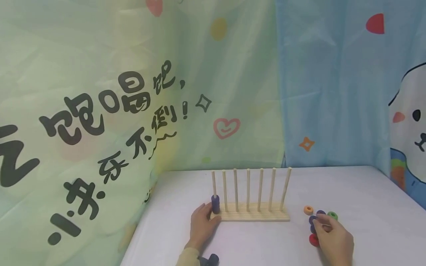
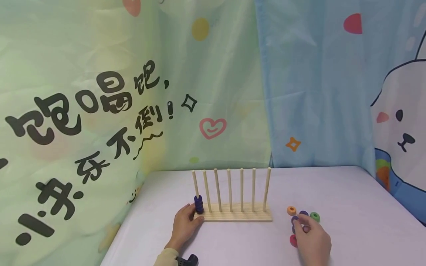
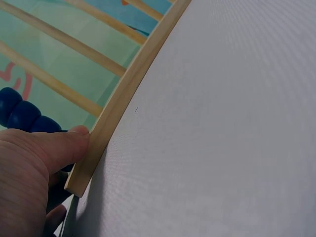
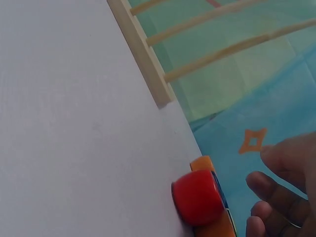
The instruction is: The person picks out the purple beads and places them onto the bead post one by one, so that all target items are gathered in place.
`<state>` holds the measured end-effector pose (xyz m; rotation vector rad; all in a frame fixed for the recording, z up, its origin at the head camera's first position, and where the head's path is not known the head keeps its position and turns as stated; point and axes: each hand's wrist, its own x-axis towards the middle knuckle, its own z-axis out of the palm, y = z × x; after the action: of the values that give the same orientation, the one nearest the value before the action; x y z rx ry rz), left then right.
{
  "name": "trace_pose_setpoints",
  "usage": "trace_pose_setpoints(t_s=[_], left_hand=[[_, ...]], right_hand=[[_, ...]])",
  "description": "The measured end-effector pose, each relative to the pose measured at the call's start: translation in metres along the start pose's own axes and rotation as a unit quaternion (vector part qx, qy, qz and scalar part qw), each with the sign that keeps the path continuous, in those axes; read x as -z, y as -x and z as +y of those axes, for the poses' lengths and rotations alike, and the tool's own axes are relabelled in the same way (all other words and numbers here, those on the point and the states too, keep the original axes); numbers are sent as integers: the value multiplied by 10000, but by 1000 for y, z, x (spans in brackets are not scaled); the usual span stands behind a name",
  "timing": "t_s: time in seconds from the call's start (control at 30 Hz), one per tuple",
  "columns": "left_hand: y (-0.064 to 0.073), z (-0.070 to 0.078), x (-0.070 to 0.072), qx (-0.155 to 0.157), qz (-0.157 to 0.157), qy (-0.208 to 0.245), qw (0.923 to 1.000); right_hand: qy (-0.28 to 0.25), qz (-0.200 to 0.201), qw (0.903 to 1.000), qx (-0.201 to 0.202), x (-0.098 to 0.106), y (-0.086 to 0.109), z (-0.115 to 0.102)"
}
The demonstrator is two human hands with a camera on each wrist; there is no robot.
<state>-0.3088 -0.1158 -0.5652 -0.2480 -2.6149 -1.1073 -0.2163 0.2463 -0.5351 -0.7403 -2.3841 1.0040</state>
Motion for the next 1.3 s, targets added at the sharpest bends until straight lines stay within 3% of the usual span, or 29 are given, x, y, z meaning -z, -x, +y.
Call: trace_pose_setpoints(t_s=[0.27, 0.5, 0.63, 0.83, 1.13, 1.3], left_hand=[[-2, -3, -4, 75, -94, -59, 9999], [-2, -2, -4, 119, -122, -20, 9999], [-2, -1, -2, 142, -121, -22, 9998], [0, 0, 0, 224, -133, 0, 9997], [0, 1, 0, 241, -118, 28, 9996], [0, 0, -1, 195, -98, 22, 9998]], right_hand=[[225, 82, 9997, 80, 6, -4, 14], [483, -498, 9934, -909, 9, -10, 18], [607, -735, 9875, -1258, 7, -13, 19], [643, -914, 9837, -1409, 2, -14, 22], [885, -869, 9849, -1204, 2, -11, 20], [996, -945, 9816, -1329, 4, -9, 18]])
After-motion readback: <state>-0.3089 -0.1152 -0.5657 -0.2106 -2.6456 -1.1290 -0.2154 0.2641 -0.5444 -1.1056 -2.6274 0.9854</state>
